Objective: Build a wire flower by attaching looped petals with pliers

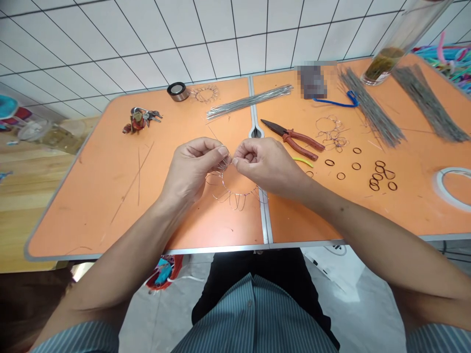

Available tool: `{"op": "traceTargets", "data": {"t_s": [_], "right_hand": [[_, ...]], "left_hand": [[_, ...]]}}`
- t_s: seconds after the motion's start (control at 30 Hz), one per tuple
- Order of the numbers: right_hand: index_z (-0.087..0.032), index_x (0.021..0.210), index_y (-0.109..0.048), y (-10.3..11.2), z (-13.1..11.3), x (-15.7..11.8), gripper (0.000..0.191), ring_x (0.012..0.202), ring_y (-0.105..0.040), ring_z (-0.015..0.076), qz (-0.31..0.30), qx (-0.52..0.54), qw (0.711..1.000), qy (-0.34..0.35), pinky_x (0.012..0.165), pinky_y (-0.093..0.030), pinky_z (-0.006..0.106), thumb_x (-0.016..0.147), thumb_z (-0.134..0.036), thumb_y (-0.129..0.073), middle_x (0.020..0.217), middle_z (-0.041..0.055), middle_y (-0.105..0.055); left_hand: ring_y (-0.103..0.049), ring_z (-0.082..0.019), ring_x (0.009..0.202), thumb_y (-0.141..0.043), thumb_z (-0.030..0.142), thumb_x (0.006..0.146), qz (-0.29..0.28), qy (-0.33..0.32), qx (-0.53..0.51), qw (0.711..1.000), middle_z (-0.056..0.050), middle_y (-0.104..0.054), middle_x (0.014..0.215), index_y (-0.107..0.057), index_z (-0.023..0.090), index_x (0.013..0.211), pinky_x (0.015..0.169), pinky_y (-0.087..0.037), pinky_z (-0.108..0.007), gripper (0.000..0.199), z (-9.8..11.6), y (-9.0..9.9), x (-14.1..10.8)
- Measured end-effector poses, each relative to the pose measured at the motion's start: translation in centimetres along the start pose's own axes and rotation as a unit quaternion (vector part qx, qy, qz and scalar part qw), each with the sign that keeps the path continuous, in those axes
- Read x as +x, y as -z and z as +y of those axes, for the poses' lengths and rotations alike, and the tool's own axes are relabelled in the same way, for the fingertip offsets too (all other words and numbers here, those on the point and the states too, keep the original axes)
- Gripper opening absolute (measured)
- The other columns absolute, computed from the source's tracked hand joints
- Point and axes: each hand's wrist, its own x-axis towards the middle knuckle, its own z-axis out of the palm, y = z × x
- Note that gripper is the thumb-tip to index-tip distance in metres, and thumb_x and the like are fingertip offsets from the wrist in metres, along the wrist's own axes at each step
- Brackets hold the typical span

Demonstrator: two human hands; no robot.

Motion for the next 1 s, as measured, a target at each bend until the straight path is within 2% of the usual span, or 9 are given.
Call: {"op": "traceTargets", "data": {"t_s": [0.17,0.5,0.87,1.0], "right_hand": [[-0.024,0.075,-0.069,0.2,0.0,0.1,0.015,0.063,-0.051,0.0143,-0.013,-0.005,1.000,-0.006,0.056,-0.035,0.033,0.088,-0.020,-0.076,0.067,-0.0021,-0.059],[-0.024,0.080,-0.072,0.7,-0.3,0.0,0.012,0.063,-0.053,0.0148,-0.047,0.041,0.996,-0.061,0.054,-0.035,0.032,0.089,-0.021,-0.077,0.073,0.0003,-0.067],[-0.024,0.081,-0.073,-0.1,0.5,0.2,0.009,0.064,-0.054,0.0143,-0.023,0.048,0.998,-0.022,0.055,-0.038,0.031,0.087,-0.021,-0.078,0.072,-0.0015,-0.065],[-0.023,0.085,-0.073,-0.5,1.0,0.2,0.007,0.072,-0.061,0.0155,-0.028,0.052,0.998,-0.007,0.061,-0.045,0.031,0.089,-0.025,-0.078,0.079,-0.0003,-0.070]], "left_hand": [[-0.069,-0.012,0.067,-0.083,0.026,0.084,-0.007,-0.001,0.018,1.000,-0.002,-0.077,0.075,-0.077,0.020,0.077,0.066,-0.057,-0.025,0.011,-0.1,0.2,0.1],[-0.069,-0.012,0.065,-0.085,0.025,0.084,-0.005,-0.014,0.016,1.000,-0.003,-0.078,0.074,-0.077,0.020,0.076,0.065,-0.057,-0.025,0.012,0.4,0.5,0.1],[-0.069,-0.013,0.066,-0.085,0.026,0.083,0.009,-0.015,0.024,1.000,-0.002,-0.077,0.075,-0.078,0.021,0.076,0.065,-0.058,-0.025,0.012,0.4,0.4,-0.1],[-0.069,-0.013,0.066,-0.087,0.026,0.082,0.009,-0.014,0.031,0.999,-0.002,-0.079,0.076,-0.079,0.021,0.076,0.066,-0.059,-0.026,0.011,0.3,0.6,0.0]]}}
